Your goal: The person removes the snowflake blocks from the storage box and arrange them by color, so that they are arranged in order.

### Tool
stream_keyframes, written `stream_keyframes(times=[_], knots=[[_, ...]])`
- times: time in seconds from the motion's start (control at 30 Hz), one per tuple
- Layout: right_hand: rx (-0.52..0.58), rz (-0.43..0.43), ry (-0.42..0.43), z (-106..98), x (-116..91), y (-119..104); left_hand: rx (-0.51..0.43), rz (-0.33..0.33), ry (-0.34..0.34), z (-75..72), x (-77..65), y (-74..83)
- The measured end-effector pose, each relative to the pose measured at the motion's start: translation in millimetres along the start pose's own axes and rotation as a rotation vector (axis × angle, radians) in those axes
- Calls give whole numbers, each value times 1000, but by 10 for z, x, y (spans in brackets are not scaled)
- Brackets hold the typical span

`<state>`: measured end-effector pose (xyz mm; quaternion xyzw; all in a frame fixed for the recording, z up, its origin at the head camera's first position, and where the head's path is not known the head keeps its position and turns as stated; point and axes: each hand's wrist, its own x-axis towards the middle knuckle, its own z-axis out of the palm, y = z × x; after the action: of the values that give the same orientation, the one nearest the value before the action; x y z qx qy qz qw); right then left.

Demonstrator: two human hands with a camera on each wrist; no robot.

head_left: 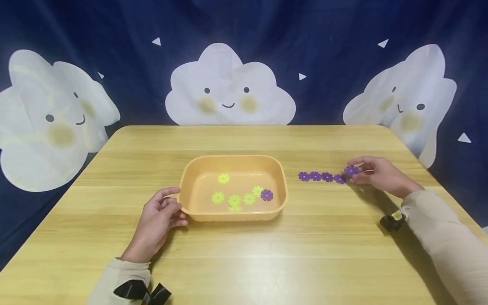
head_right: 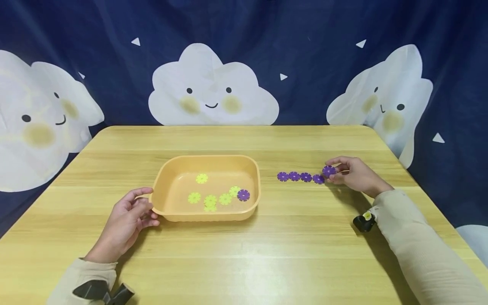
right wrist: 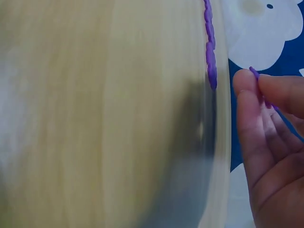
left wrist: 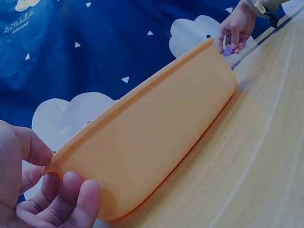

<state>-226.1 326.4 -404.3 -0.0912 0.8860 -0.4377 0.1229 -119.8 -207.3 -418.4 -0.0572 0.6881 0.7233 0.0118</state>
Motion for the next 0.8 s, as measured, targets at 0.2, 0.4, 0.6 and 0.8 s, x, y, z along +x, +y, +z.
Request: stream_keyframes(times=[0.2, 0.4, 0.6, 0.8], knots=[[-121, -15, -5, -15, -24, 53, -6, 2, -2, -3, 3, -7], [-229, -23, -9, -7, -27, 76, -9, -2, 0, 2, 2, -6], [-259, -54, -4, 6, -29, 76, -23, -6, 0, 8, -1, -5], [-293, -89, -3, 2, -5, 107, -21, -6, 1, 6, -2, -3]])
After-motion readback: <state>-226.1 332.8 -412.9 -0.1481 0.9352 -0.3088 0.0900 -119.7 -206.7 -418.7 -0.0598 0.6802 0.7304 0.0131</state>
